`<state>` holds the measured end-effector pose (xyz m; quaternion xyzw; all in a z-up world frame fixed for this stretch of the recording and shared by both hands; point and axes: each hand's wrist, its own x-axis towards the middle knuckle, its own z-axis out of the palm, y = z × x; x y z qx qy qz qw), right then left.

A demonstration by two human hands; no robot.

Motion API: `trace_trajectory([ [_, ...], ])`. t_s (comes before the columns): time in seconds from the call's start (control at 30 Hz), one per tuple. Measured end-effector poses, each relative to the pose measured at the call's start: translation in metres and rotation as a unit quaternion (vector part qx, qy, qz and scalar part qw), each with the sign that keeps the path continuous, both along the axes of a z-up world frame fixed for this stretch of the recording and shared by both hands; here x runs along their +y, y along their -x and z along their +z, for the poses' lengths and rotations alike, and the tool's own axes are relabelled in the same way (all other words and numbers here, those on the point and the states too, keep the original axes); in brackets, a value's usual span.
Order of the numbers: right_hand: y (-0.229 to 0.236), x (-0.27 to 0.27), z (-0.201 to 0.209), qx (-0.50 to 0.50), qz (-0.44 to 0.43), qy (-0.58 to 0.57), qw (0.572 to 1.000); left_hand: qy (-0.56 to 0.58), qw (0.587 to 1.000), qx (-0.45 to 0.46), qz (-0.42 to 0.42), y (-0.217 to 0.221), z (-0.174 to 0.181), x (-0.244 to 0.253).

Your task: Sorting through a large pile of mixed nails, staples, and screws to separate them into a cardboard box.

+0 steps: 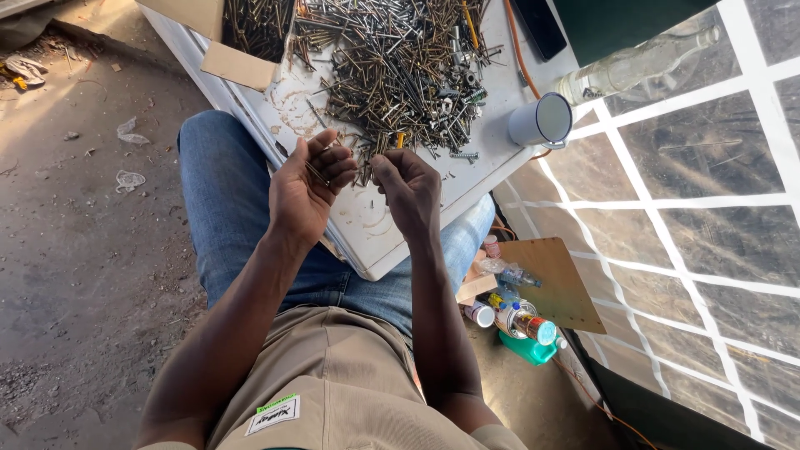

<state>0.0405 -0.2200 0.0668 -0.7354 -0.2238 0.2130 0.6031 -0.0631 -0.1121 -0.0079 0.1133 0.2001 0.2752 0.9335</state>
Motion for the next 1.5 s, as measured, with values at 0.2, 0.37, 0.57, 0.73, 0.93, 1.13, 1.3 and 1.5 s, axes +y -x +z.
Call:
trace_trajectory([
  [0.2,0.014,0.008,0.02,-0.101,0.052,0.101,0.988,0.057,0.998,-0.018,0.01,0.004,0.014,0.004],
  [0.37,-0.01,0.013,-0.004,-0.255,0.08,0.115,0.957,0.043,0.998,0.012,0.039,0.018,-0.011,0.021],
  [0.57,-0.011,0.03,-0.016,-0.38,0.209,0.13,0.892,0.017,0.998,0.027,0.048,0.023,-0.003,0.026],
  [0.73,-0.011,0.037,-0.02,-0.408,0.222,0.137,0.875,0.029,0.997,0.041,0.052,0.025,-0.01,0.022],
  [0.93,-0.002,0.037,-0.021,-0.337,0.1,0.045,0.935,0.026,0.996,0.048,0.063,0.023,0.006,0.016],
  [1.13,0.012,0.035,0.002,-0.273,0.102,0.002,0.957,0.018,0.998,-0.001,0.053,0.004,0.002,0.011],
  [1.3,-0.051,0.043,-0.029,-0.362,0.045,0.053,0.93,0.029,0.992,0.119,0.039,-0.002,0.011,0.01],
  [1.5,-0.101,0.057,-0.038,-0.464,0.218,0.267,0.816,0.069,0.989,0.128,0.035,-0.001,0.01,0.015],
])
